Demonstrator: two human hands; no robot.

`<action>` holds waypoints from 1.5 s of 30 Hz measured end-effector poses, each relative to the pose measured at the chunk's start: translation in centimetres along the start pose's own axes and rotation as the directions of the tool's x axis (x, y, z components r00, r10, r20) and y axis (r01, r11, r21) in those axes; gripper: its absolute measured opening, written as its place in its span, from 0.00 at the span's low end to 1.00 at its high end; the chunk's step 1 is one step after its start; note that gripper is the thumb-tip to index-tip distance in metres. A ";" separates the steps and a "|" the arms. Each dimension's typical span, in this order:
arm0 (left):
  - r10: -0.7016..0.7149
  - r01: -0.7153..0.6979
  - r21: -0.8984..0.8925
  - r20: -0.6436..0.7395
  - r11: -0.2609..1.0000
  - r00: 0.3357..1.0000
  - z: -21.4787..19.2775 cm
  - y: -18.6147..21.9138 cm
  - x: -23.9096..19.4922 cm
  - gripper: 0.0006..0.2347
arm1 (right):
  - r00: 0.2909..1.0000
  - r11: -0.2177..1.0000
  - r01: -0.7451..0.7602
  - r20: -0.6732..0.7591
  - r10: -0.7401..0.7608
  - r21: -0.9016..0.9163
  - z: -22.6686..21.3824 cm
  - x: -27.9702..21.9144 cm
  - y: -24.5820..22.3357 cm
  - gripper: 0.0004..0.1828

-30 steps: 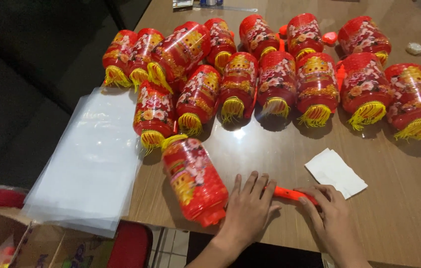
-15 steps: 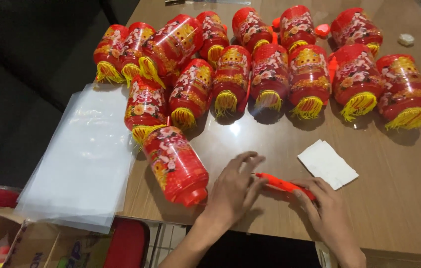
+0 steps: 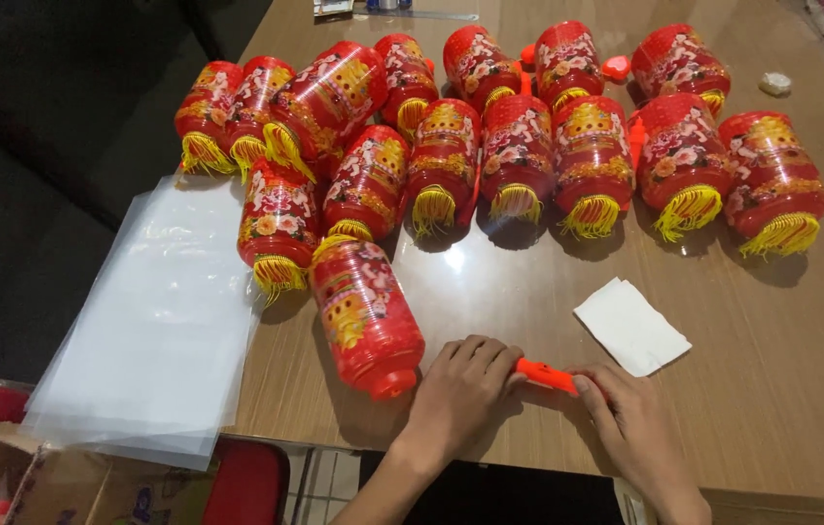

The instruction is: Cleaning lanterns with a cloth, attaching plastic handles, and packing them into plastic bags.

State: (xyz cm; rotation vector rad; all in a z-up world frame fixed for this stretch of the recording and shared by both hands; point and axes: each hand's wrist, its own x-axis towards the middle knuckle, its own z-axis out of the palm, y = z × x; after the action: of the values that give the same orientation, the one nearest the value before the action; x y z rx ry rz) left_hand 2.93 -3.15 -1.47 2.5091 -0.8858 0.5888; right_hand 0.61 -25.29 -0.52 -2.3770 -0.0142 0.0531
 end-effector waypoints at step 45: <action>-0.017 0.017 0.006 0.006 1.000 1.000 -1.0 0.5 0.0 0.08 | 0.997 0.997 0.077 -0.025 -0.078 -0.020 0.7 0.0 1.2 0.23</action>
State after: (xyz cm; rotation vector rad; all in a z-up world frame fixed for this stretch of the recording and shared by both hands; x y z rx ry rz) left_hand 2.34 -2.97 -0.53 2.5229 -0.8646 0.5797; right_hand 0.62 -25.70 -1.85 -2.3934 -0.0950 -0.0154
